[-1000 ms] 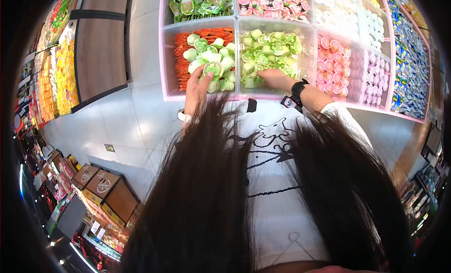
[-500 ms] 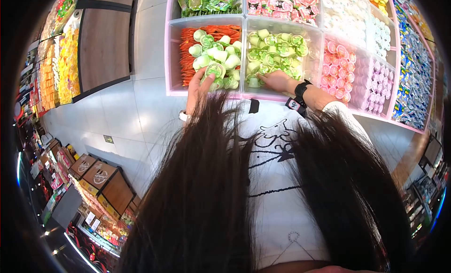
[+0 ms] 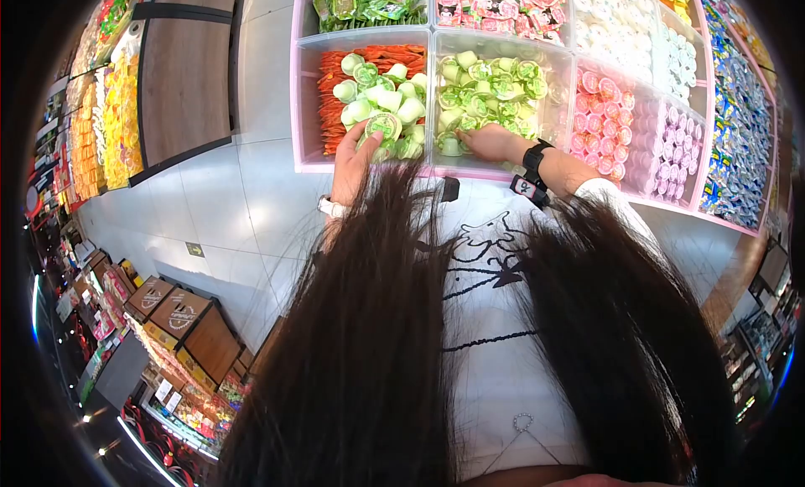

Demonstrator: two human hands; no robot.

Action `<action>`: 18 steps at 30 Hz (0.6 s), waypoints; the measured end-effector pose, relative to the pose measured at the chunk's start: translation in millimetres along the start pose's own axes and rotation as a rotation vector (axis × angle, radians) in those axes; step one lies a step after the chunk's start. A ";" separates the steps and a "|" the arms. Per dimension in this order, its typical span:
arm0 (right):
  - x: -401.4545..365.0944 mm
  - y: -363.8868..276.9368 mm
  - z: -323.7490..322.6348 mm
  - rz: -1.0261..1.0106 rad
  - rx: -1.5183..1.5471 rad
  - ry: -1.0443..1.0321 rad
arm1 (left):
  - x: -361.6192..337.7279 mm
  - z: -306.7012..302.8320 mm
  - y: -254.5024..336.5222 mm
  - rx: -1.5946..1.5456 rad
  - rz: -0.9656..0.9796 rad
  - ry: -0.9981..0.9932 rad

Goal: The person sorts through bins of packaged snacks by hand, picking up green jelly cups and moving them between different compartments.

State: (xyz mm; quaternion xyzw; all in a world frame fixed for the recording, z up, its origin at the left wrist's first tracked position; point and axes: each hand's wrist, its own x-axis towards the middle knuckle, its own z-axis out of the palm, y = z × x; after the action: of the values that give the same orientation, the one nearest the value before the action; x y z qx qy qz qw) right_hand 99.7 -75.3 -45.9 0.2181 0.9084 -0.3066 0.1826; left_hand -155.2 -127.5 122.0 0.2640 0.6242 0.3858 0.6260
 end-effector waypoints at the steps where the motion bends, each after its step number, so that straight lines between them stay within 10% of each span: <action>1: -1.4 -1.1 -2.2 0.018 0.039 0.053 | -0.3 -0.1 0.7 0.023 -0.004 -0.002; 6: 0.8 -14.4 -16.9 0.120 0.140 0.589 | 0.0 1.4 -1.8 -0.057 0.019 0.011; 12: 24.0 -14.9 -38.2 0.072 0.034 0.385 | 2.0 1.1 -4.6 -0.051 0.062 -0.005; 18: 3.5 5.7 -63.4 0.359 0.251 0.740 | 0.2 1.6 -1.7 -0.072 0.027 0.024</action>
State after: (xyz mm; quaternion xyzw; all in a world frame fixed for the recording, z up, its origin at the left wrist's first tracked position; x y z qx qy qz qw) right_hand 87.2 -29.9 -3.0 0.4884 0.8160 -0.2790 -0.1332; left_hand -153.4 -128.1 120.6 0.2452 0.6135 0.4196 0.6224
